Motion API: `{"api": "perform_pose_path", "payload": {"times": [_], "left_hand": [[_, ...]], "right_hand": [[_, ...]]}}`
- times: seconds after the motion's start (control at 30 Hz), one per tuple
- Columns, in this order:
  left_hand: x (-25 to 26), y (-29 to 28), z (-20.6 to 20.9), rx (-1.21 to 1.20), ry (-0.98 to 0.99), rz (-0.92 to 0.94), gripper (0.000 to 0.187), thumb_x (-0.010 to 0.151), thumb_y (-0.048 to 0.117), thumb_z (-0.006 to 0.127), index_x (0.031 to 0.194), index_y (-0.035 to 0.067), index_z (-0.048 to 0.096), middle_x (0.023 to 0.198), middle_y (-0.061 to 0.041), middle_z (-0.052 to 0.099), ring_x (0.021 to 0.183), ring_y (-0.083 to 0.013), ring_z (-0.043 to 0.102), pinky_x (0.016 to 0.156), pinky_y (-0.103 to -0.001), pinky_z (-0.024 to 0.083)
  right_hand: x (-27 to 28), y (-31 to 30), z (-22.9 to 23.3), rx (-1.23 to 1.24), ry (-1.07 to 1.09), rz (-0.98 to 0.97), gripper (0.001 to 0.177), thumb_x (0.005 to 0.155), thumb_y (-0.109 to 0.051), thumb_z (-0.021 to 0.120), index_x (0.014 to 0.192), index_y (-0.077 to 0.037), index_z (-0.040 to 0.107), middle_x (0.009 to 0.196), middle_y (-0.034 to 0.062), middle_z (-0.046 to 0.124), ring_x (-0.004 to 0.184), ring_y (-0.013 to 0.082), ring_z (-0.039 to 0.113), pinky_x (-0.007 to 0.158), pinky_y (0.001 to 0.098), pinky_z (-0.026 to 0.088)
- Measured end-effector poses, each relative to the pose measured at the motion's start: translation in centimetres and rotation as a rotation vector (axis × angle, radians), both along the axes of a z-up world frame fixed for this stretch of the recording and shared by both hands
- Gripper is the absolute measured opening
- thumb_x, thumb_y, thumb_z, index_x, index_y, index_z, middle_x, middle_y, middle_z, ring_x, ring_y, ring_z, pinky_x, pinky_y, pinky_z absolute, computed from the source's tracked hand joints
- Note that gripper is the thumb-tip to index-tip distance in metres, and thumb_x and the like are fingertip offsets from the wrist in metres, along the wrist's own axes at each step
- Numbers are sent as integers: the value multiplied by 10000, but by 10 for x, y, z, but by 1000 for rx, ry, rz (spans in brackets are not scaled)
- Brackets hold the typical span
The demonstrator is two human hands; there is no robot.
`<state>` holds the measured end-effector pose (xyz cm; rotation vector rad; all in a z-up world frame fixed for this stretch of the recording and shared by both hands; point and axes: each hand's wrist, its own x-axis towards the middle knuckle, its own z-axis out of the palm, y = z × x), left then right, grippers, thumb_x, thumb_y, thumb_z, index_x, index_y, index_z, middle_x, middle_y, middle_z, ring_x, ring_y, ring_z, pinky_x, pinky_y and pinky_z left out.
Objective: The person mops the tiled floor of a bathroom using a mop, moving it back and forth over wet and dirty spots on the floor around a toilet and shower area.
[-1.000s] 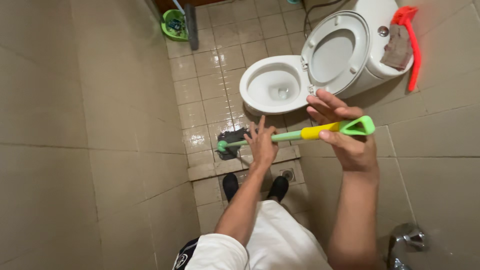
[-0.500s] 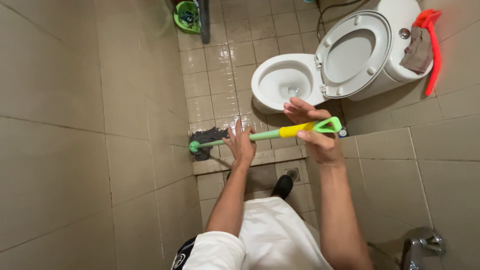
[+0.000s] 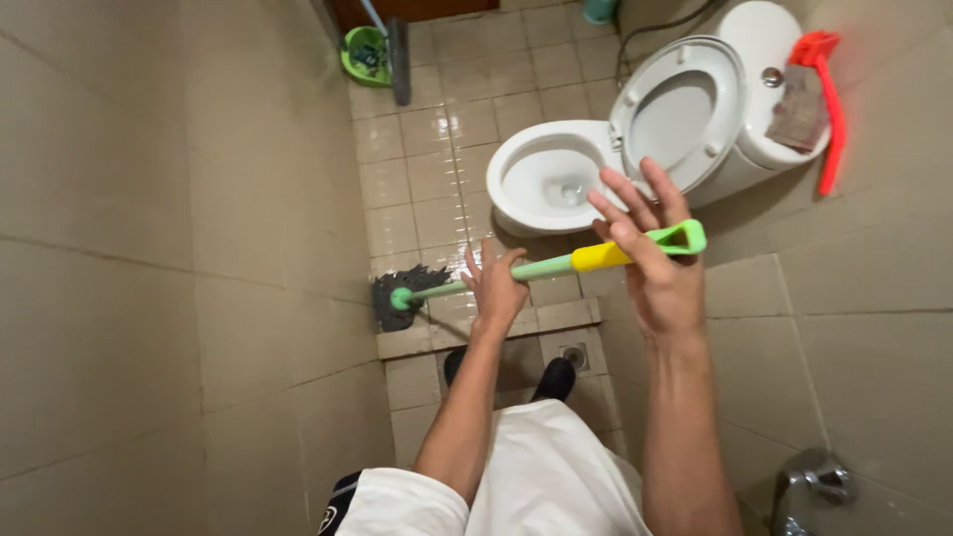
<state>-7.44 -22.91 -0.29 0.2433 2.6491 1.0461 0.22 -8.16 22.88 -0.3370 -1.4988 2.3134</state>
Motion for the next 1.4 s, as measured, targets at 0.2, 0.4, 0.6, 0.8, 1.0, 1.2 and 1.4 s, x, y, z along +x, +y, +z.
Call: {"api": "perform_pose_path", "payload": {"times": [0.2,0.4,0.6,0.8,1.0,1.2,1.4], "left_hand": [[28,74,21,10,-26,-107,559,715,54,780,1233,258,730,1616,-234,270,1492,-557,148,1177,-736,83],[64,146,17,63,34,-247,580,704,62,776,1227,311,743,1625,-217,321,1482,-561,192,1155,-752,135],[97,210,5,112,79,-329,492,779,143,788,1236,317,731,1610,-200,357,1466,-552,231,1177,-733,169],[109,248,-2,147,6,-388,575,785,176,817,1325,313,676,1623,-197,335,1485,-518,222,1174,-724,163],[114,255,0,125,62,-403,696,737,78,796,1377,307,643,1625,-172,338,1482,-492,265,1188,-707,185],[111,243,10,123,57,-388,686,679,10,792,1286,311,690,1637,-140,335,1478,-492,255,1161,-726,187],[107,218,13,100,23,-393,667,663,19,821,1256,304,714,1653,-128,312,1509,-473,234,1159,-734,183]], "right_hand": [[30,39,34,97,22,-56,683,869,91,557,1535,7,432,1535,243,527,1384,361,588,1157,435,477],[67,78,60,258,13,-200,666,820,121,517,1477,18,498,1515,223,556,1361,363,607,1152,428,499],[97,103,73,348,-65,-221,614,813,115,505,1416,20,575,1502,167,592,1353,300,629,954,333,517],[113,121,61,474,-26,-68,520,837,138,540,1337,37,641,1518,170,588,1381,273,589,1095,316,517],[124,141,39,330,35,-113,462,803,140,631,1245,15,677,1494,224,596,1361,304,616,1169,405,495],[127,156,32,200,162,-23,475,822,159,660,1255,-35,692,1542,260,555,1403,361,593,1256,473,462],[132,154,32,176,179,82,485,862,171,644,1258,-100,710,1532,255,535,1395,382,580,1242,495,469]]}}
